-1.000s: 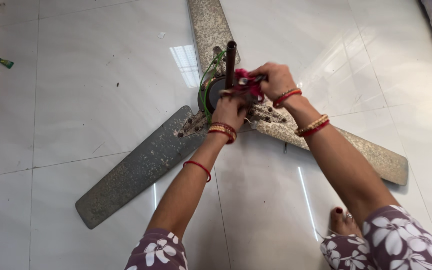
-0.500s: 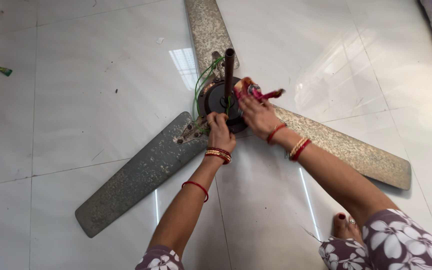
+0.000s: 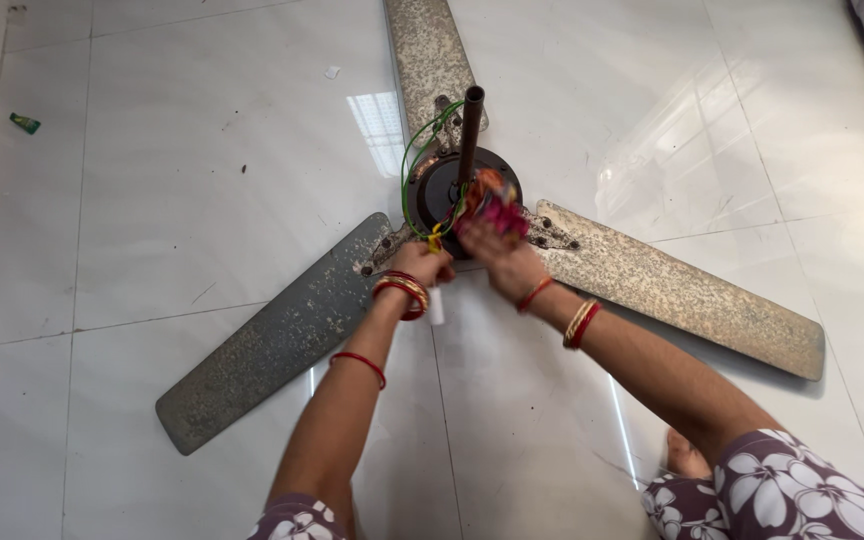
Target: The person assembles a ceiling fan on the floor by attaching three fan blades to the motor housing. They use a screwdriver to tighten screws and secure each blade, then wipe the motor housing with a cloth.
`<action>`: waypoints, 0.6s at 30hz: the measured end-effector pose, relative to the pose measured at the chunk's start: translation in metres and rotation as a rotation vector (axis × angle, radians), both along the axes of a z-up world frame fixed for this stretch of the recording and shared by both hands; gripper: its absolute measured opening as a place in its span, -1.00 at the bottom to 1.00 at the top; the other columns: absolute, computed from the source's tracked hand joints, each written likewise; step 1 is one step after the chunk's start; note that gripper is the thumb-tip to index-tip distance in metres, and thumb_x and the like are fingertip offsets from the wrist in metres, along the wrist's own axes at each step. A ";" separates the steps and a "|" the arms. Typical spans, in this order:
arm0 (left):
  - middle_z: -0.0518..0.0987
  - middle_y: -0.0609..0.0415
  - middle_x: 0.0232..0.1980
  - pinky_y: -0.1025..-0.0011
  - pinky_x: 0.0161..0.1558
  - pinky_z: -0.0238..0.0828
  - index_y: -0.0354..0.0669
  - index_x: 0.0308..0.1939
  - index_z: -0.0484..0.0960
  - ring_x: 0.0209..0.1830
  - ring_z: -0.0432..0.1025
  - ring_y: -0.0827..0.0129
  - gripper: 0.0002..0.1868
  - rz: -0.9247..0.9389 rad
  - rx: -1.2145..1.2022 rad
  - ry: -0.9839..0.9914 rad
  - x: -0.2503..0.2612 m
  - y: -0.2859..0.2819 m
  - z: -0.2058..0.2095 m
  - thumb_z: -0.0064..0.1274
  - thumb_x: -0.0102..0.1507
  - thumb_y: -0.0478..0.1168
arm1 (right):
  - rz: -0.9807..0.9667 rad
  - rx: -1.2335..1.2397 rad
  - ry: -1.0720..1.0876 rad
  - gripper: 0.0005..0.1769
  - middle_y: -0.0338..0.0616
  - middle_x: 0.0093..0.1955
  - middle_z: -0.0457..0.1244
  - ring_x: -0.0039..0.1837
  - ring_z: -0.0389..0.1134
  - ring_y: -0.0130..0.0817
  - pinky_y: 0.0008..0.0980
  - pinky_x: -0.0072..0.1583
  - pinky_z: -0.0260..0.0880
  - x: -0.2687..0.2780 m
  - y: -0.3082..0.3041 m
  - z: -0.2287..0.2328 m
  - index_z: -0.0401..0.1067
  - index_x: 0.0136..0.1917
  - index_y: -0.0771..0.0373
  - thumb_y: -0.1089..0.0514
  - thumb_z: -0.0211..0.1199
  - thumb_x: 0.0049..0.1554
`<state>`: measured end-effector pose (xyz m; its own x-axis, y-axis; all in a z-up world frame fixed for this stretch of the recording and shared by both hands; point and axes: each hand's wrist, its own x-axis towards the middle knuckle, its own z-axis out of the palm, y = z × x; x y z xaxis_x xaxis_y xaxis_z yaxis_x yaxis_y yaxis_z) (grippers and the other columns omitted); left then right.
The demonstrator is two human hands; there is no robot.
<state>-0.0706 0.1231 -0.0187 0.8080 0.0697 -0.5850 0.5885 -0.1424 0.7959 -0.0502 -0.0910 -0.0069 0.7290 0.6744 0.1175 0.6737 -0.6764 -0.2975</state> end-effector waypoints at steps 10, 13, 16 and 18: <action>0.57 0.01 -0.28 0.34 -0.16 0.59 -0.36 -0.09 0.58 -0.28 0.54 0.29 -0.74 0.245 -0.570 -0.234 0.016 0.047 0.051 -0.16 0.19 -0.46 | 0.287 0.192 -0.275 -0.51 0.00 0.55 0.19 0.61 0.16 -0.11 -0.14 0.61 0.10 0.007 0.006 -0.012 0.37 0.43 0.27 0.39 -0.03 0.26; 0.59 0.01 -0.25 0.35 -0.10 0.61 -0.42 0.02 0.55 -0.21 0.52 0.29 -0.58 0.289 -0.790 -0.293 0.028 0.047 0.062 -0.20 0.11 -0.58 | 0.437 0.121 -0.291 -0.55 0.07 0.38 0.31 0.43 0.27 -0.11 -0.07 0.46 0.21 0.005 0.021 0.000 0.42 0.35 0.35 0.28 -0.01 0.23; 0.62 -0.04 -0.14 0.37 0.00 0.61 -0.45 0.11 0.53 -0.10 0.53 0.27 -0.51 0.352 -0.835 -0.284 0.034 0.042 0.067 -0.22 0.12 -0.61 | 0.298 -0.229 -0.202 -0.70 -0.03 0.10 0.39 0.26 0.38 -0.15 -0.04 0.37 0.33 0.022 0.056 0.017 0.45 0.12 0.25 0.16 -0.02 0.21; 0.58 -0.07 -0.06 0.38 0.09 0.60 -0.47 0.19 0.51 0.01 0.54 0.22 -0.48 0.346 -0.885 -0.302 0.036 0.042 0.068 -0.23 0.15 -0.62 | 0.128 -0.080 -0.133 -0.71 0.00 0.04 0.40 0.16 0.41 -0.11 -0.10 0.28 0.38 0.038 0.090 0.025 0.44 0.08 0.29 0.17 -0.05 0.24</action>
<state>-0.0343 0.1649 0.0498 0.9490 -0.0324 -0.3137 0.2411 0.7159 0.6553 -0.0123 -0.0010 0.0186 0.6186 0.7714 0.1489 0.7853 -0.6010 -0.1490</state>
